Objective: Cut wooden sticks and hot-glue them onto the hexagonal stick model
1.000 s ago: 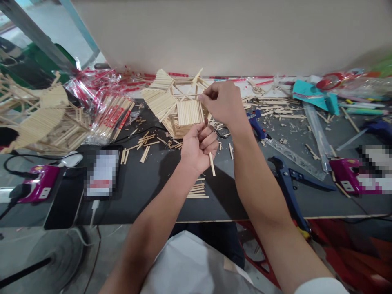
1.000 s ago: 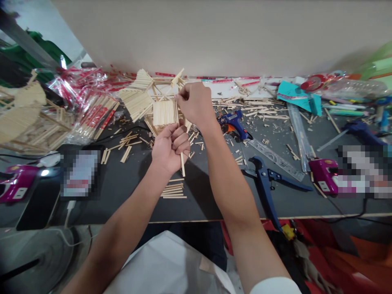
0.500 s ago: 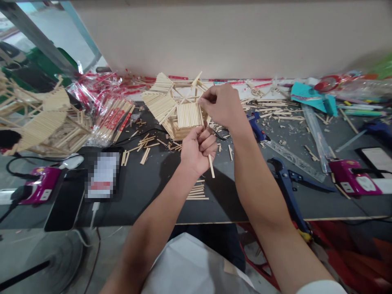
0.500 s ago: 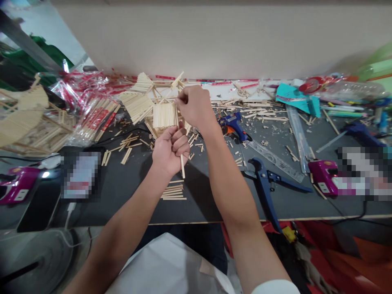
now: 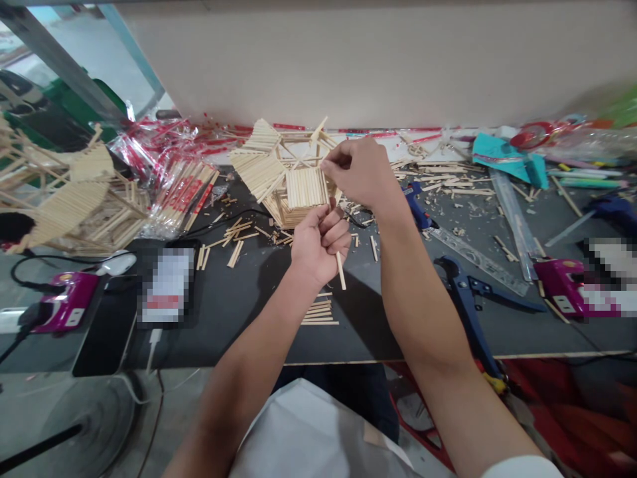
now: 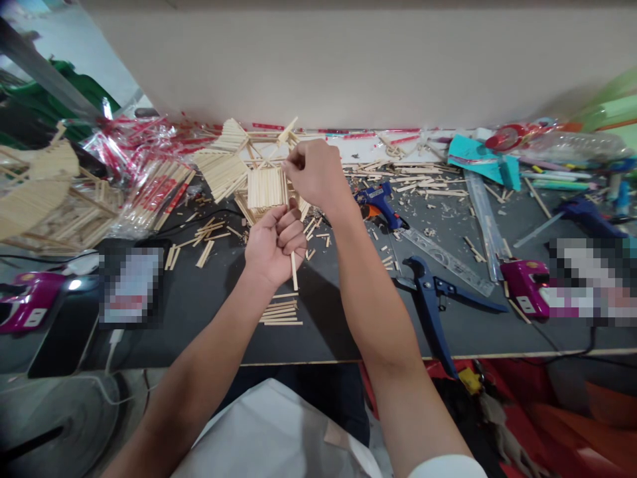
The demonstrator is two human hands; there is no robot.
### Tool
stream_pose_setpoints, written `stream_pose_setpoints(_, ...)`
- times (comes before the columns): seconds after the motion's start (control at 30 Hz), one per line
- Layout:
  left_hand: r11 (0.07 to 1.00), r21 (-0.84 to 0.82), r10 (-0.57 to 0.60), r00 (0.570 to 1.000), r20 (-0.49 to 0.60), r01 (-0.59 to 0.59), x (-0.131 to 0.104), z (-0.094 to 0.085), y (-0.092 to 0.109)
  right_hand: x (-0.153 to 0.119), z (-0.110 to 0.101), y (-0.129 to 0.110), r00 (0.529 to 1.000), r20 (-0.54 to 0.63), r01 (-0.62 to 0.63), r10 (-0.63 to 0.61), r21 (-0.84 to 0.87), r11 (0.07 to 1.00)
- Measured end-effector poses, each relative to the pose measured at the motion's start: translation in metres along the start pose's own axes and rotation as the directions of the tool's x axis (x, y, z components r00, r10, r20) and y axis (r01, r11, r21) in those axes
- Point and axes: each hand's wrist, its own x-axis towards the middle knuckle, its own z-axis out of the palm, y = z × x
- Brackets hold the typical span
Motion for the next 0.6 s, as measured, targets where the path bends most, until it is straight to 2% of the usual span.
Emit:
stream_pose_setpoints(0.43,1.0,0.005,-0.022,0.999,-0.037,0.022,-0.001,0.003,0.001,0.0,-0.001,0.001,1.0,0.004,0.01,-0.01,-0.018,1.0)
stream_pose_setpoints(0.6,0.99,0.107,-0.086,0.994,-0.063,0.092,-0.014,0.004,-0.006,-0.009,-0.025,-0.01,0.997,-0.066,-0.03,0.031,0.018,0.999)
